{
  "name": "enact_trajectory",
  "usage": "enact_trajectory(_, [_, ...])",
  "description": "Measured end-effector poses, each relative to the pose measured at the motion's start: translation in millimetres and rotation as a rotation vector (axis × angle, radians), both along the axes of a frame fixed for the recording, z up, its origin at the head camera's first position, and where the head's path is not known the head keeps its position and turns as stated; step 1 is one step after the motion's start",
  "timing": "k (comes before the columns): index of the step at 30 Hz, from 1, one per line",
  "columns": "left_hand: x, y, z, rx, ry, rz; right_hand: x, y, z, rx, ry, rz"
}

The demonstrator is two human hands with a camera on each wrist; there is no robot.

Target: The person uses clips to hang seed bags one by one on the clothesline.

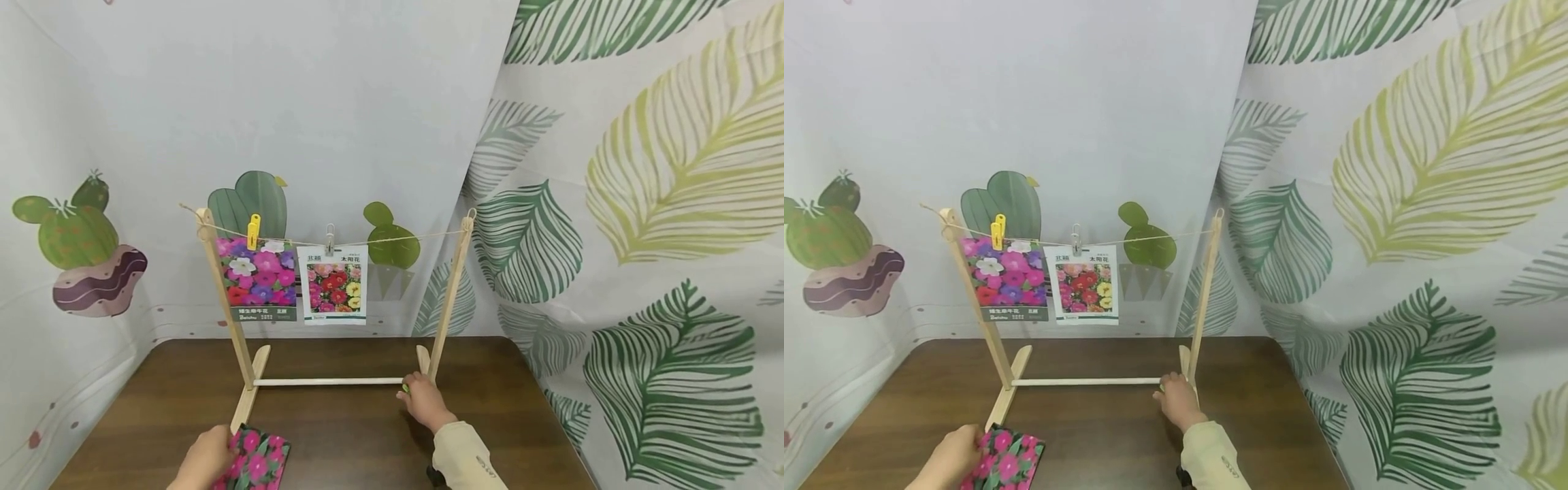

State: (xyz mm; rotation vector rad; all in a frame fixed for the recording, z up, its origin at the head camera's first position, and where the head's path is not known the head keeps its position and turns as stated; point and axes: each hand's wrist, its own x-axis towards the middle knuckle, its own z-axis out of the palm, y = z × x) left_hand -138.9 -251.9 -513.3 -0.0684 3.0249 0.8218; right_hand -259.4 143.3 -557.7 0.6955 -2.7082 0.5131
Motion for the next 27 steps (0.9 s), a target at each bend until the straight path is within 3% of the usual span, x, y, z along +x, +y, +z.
enact_trajectory(14, [-18.8, 22, 38.3, 0.000, 0.044, -0.040, 3.4, 3, 12.6, 0.007, -0.040, 0.013])
enact_trajectory(27, [-30.2, 28, 51.3, 0.068, 0.045, -0.053, 1.4, 4, 26.8, -0.021, -0.056, 0.012])
